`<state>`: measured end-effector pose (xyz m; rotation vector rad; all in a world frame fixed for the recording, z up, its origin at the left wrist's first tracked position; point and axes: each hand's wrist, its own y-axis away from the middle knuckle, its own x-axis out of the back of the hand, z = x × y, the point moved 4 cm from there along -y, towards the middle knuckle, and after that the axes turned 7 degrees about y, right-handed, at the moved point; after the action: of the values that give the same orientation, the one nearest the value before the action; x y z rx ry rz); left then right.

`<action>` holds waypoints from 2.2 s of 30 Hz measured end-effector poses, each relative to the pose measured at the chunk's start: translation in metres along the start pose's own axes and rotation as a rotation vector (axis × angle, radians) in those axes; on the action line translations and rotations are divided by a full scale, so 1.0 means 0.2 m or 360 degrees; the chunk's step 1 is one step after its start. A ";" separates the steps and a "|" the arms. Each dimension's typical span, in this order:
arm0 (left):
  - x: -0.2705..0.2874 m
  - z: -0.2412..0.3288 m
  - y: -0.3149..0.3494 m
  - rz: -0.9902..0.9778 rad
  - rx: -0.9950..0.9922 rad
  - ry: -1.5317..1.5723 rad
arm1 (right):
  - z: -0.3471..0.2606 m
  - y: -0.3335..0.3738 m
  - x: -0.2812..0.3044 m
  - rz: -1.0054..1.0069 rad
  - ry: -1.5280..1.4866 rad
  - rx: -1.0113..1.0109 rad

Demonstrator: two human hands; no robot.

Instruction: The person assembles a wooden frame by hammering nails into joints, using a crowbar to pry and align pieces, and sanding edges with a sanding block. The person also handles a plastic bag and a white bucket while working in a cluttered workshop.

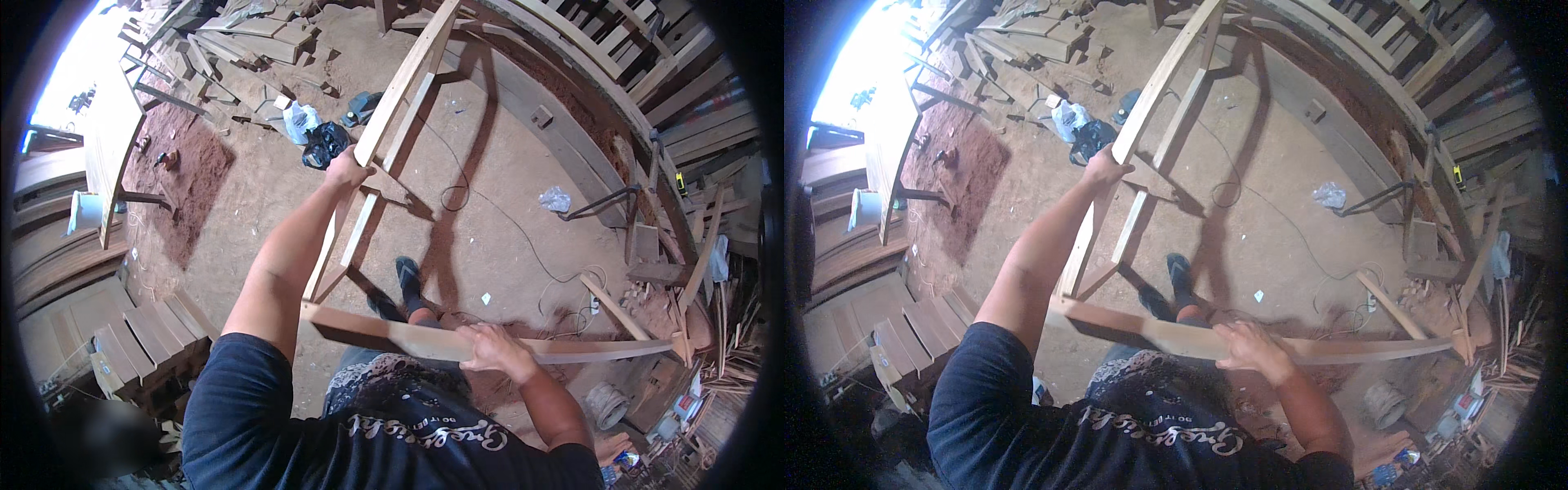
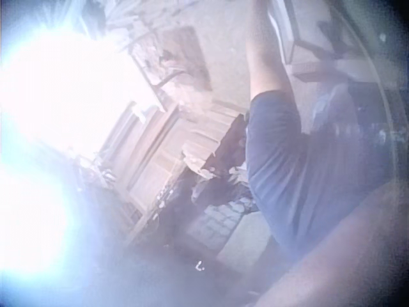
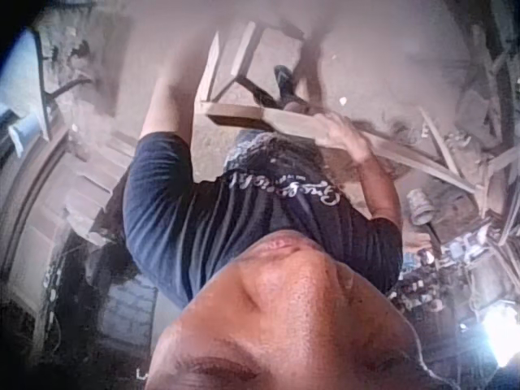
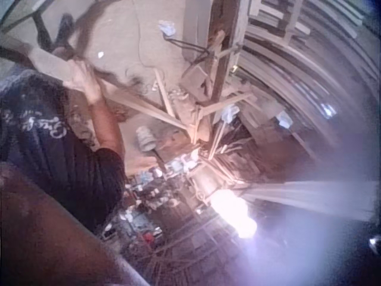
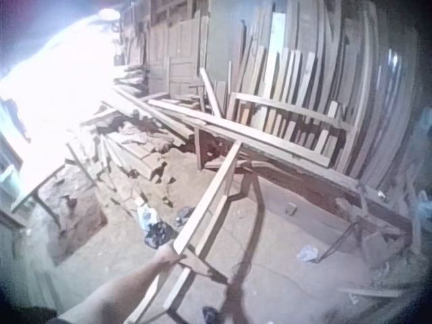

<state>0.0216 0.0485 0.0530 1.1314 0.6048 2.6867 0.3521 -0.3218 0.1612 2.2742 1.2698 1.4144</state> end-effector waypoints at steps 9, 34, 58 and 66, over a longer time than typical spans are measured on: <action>0.04 -0.11 0.07 0.0112 0.0095 0.0305 | -0.01 -0.03 -0.02 -0.0236 0.0035 0.0059; 0.34 -0.29 0.81 0.0481 0.0275 0.0559 | -0.09 -0.03 -0.11 -0.0540 0.0035 0.0150; 0.38 -0.73 0.58 0.0559 0.0552 0.0244 | -0.07 -0.07 -0.21 -0.0549 0.0009 0.0100; 0.55 -1.03 0.71 0.0164 0.0254 0.0329 | -0.07 -0.18 -0.29 -0.0430 0.0112 0.0182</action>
<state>-0.2029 -0.1099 0.0553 0.9496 0.8285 2.9127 0.3086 -0.3458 0.1114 2.0375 1.6467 1.3664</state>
